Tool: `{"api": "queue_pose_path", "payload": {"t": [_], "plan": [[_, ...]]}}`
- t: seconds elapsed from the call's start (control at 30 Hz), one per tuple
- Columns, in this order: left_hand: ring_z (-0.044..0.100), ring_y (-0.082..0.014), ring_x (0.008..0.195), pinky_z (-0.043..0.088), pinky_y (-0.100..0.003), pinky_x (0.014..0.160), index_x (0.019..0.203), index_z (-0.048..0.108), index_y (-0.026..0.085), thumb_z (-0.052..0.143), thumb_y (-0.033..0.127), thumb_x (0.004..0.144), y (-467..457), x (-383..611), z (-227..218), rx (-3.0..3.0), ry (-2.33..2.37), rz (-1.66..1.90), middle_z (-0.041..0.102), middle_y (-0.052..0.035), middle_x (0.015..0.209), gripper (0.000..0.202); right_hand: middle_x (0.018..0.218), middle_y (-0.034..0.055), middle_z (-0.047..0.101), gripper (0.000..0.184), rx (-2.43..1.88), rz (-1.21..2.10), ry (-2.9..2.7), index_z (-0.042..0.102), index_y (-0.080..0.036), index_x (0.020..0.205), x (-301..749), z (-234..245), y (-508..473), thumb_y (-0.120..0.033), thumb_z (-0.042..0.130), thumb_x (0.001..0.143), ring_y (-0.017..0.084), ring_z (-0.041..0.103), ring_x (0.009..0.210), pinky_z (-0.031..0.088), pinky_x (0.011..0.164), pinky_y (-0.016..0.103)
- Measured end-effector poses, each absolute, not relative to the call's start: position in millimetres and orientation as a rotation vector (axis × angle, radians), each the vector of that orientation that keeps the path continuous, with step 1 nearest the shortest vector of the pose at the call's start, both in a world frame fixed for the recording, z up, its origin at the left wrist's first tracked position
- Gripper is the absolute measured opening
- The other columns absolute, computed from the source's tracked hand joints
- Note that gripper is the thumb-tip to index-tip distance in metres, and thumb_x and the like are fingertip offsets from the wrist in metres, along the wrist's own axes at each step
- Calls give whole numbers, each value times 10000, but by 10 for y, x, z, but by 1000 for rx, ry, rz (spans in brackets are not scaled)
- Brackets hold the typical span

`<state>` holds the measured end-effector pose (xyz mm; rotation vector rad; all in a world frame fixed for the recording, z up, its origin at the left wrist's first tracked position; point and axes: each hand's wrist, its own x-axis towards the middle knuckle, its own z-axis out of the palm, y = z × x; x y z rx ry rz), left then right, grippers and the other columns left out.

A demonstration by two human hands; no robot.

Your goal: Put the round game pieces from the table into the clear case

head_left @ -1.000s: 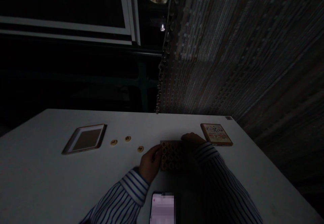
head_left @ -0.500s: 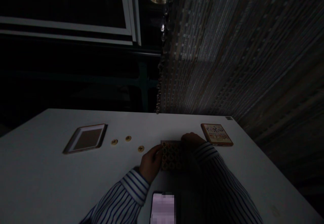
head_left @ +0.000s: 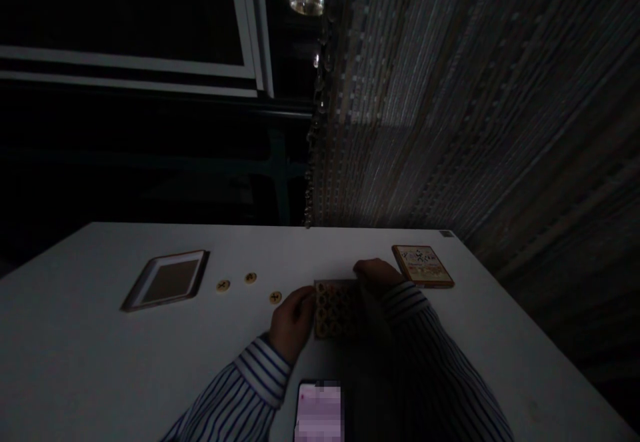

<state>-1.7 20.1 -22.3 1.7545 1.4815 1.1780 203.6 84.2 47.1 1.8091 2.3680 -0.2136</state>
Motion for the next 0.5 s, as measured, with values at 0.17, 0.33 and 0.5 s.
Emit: {"api": "queue_pose_path", "payload": {"t": [0.17,0.33,0.5], "plan": [[596,-177,902,470,-322,823,959,605,170,436,320,790,208,-94,-158,1795,1551,1265,656,-62,948,282,1009,93,617,317,1867,-184,2442,567,-199,1026,1989,669,720,-248,315,838,188,549,946,380,781,304],[586,-184,930,460,-331,846,978,594,174,437,334,795,221,-224,-68,1859,1549,1300,646,-68,978,289,1011,72,616,313,1864,-168,2583,557,-207,1026,1968,775,618,-282,325,831,184,552,925,383,771,300],[594,-194,912,473,-343,833,977,582,177,442,355,792,251,-523,-78,1928,1660,1303,644,-78,978,292,1039,61,602,318,1852,-179,2657,552,-204,1045,1926,865,551,-268,335,821,175,541,940,375,785,284]]}}
